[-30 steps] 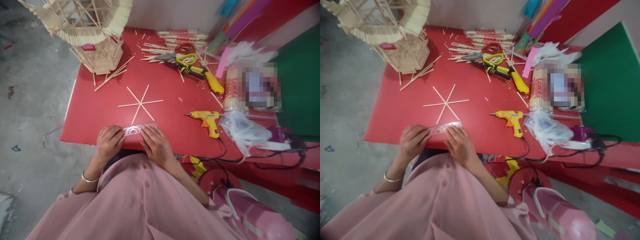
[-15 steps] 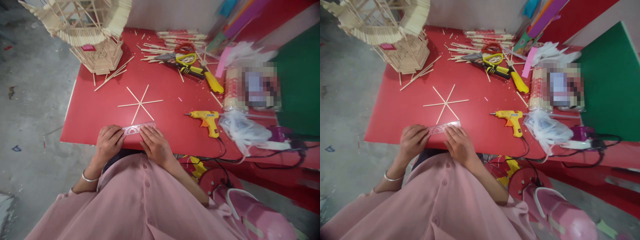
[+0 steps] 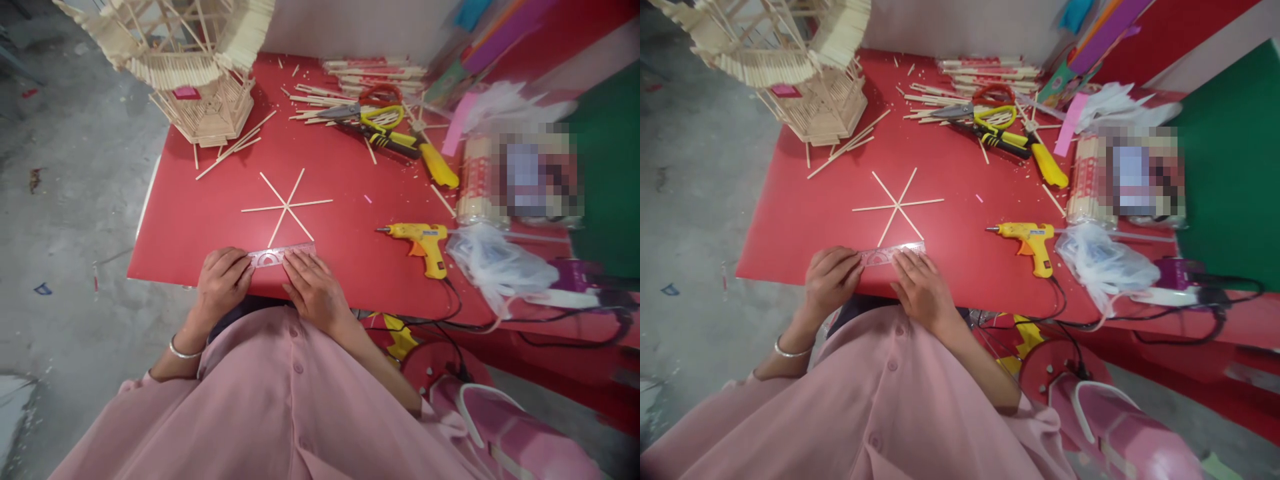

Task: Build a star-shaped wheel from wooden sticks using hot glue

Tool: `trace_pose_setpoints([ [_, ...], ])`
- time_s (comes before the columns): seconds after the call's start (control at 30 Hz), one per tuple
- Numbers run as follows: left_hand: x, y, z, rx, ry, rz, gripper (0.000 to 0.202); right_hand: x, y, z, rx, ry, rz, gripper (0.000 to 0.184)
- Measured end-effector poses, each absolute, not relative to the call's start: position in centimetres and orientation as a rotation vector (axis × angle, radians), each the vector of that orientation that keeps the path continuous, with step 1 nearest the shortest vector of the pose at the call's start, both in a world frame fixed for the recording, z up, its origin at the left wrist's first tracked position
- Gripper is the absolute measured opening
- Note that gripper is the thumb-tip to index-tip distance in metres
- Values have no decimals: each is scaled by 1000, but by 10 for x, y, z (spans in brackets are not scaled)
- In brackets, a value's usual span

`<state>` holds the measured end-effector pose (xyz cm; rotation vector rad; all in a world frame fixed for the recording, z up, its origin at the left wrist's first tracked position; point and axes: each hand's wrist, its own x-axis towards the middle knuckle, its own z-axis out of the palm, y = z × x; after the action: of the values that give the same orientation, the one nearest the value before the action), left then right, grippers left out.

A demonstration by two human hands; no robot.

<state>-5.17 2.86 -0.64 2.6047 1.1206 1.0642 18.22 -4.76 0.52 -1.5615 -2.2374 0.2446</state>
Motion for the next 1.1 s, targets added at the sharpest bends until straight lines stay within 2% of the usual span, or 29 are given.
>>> trace_pose_setpoints([
  [0.5,-52,28,-6,2629,1181,1016,12,182,-48,7,-1575,-2226,287,50],
  [0.7,-41,32,8,2600,1247,968,8,182,-48,5,-1572,-2225,288,49],
  [1.1,-4,56,13,2587,1390,773,19,181,-47,3,-1554,-2240,288,48],
])
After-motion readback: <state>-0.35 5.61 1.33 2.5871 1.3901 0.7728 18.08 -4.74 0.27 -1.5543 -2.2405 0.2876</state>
